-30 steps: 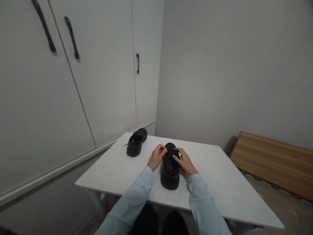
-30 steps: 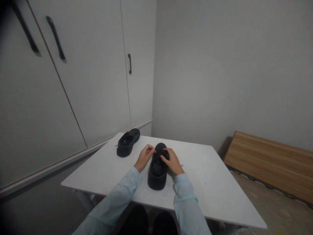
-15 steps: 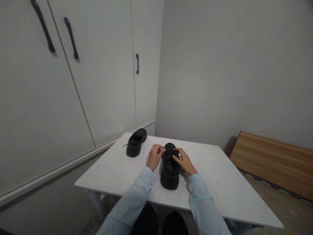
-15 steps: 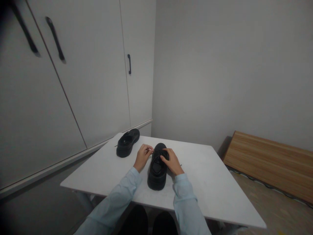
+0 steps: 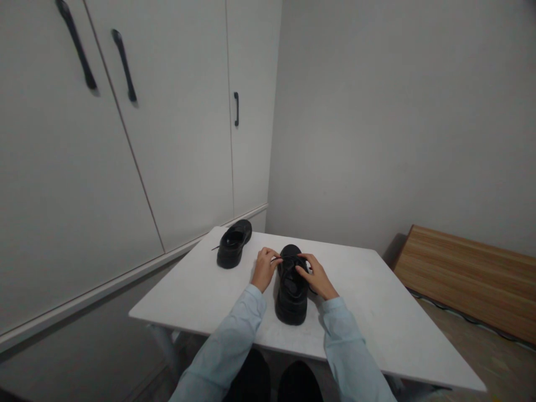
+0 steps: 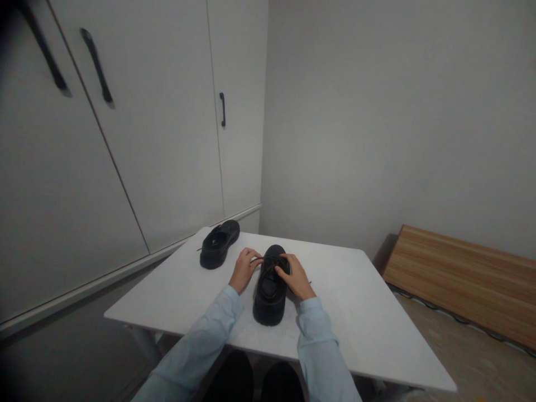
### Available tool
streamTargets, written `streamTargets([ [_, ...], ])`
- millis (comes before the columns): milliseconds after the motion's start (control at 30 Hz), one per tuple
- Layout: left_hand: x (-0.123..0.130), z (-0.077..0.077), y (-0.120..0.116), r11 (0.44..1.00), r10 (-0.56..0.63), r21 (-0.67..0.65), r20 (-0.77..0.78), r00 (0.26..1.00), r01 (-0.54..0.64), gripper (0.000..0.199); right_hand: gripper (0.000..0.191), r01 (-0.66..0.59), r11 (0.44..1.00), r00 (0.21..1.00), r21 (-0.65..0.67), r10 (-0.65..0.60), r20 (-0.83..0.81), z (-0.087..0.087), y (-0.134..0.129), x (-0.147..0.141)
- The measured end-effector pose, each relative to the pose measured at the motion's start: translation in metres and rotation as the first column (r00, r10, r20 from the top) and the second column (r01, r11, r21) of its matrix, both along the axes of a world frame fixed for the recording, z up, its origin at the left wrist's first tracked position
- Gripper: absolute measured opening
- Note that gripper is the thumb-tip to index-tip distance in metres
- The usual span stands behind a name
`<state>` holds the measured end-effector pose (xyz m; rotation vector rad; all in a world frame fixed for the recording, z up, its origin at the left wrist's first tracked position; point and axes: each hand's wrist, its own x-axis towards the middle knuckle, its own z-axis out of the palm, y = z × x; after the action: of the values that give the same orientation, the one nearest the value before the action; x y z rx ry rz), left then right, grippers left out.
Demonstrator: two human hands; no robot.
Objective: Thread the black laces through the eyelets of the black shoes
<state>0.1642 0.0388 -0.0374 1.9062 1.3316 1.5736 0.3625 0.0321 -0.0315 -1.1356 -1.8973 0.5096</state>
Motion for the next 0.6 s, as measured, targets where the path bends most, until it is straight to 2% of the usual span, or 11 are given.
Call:
streamTargets([
  [133,-0.0020,-0.0010,0.0000,0.999,0.033,-0.037,0.019,0.999,-0.032,0.006,0.038,0.001,1.000,1.000,-0.009,-0.001,0.000,-0.0012,0.0010,0.0009],
  [400,-0.0055,0.0033,0.0055,0.990,-0.044,-0.108,0.361,0.932,0.089,0.011,0.042,0.022,0.999,0.999,-0.029,-0.023,-0.030,-0.0050,0.0028,0.0006],
  [600,-0.0076,0.0074,0.0042,0.991,-0.040,-0.090,0.520,0.853,0.102,0.022,0.041,0.039,0.998,0.998,-0.050,-0.041,-0.044,-0.0078,0.0043,0.0010],
])
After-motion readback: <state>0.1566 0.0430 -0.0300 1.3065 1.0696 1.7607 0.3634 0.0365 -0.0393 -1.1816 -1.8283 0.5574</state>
